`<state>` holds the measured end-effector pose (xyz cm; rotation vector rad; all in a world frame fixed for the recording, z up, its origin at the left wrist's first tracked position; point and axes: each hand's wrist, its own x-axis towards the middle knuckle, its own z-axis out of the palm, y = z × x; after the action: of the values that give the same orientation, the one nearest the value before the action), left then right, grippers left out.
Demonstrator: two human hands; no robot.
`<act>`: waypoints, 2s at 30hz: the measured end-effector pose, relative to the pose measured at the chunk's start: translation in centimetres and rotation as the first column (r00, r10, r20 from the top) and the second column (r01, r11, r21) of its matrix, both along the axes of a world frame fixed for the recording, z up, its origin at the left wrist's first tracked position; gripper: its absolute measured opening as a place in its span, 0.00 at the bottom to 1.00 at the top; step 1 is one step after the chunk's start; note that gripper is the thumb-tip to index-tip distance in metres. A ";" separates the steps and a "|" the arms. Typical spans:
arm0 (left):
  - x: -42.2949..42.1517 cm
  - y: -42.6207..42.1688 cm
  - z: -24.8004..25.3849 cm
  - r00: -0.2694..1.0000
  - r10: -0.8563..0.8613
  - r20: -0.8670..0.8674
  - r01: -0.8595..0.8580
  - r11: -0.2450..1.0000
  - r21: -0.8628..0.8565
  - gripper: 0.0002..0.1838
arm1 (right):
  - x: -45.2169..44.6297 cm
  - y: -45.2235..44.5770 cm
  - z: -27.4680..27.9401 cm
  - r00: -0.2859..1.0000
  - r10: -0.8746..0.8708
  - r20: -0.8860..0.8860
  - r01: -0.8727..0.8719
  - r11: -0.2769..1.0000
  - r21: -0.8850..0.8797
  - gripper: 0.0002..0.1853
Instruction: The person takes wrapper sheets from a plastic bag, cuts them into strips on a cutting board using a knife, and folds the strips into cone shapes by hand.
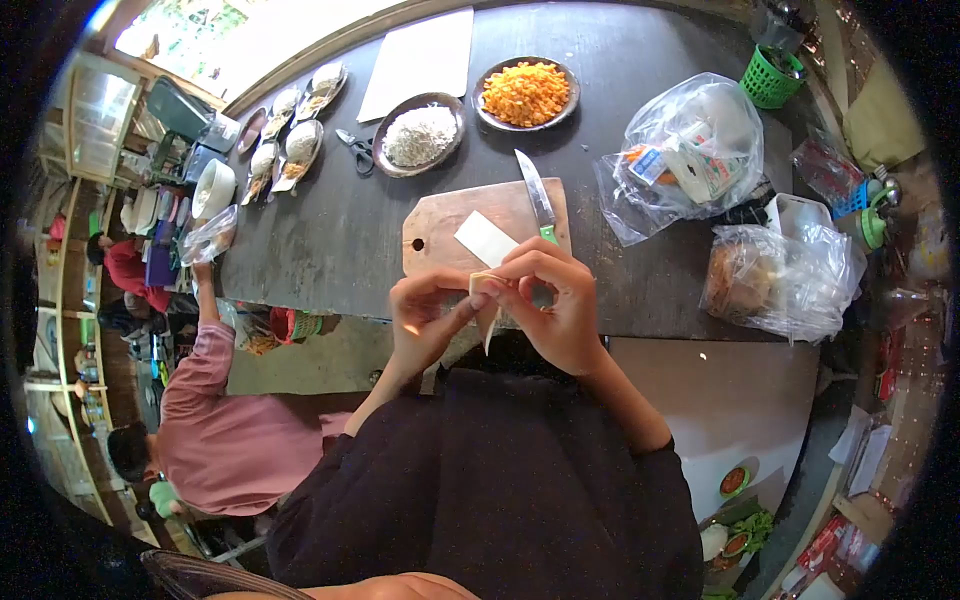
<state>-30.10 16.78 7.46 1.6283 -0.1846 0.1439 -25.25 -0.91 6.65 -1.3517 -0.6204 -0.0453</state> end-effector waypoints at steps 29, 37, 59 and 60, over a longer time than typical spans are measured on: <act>-1.9 0.6 -2.4 0.975 0.052 -0.217 -0.146 0.883 -0.445 0.09 | -0.2 2.4 0.3 0.955 -0.022 -0.296 0.065 0.989 0.136 0.05; -2.1 0.7 -1.8 0.971 0.114 -0.210 -0.184 0.919 -0.350 0.08 | -0.2 2.5 0.2 0.962 -0.020 -0.272 0.052 0.992 0.111 0.06; -1.4 0.3 -1.2 0.975 0.051 -0.216 -0.117 0.944 -0.307 0.09 | 0.2 3.1 -0.1 0.984 -0.021 -0.179 0.055 0.981 0.184 0.04; -1.5 0.3 -1.3 0.975 0.052 -0.215 -0.118 0.944 -0.308 0.09 | 0.3 3.1 0.0 0.984 -0.020 -0.177 0.053 0.982 0.184 0.04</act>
<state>-31.61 17.05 6.14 1.3170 0.0663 0.0679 -24.99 2.20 6.60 -1.1695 -0.4320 -0.0141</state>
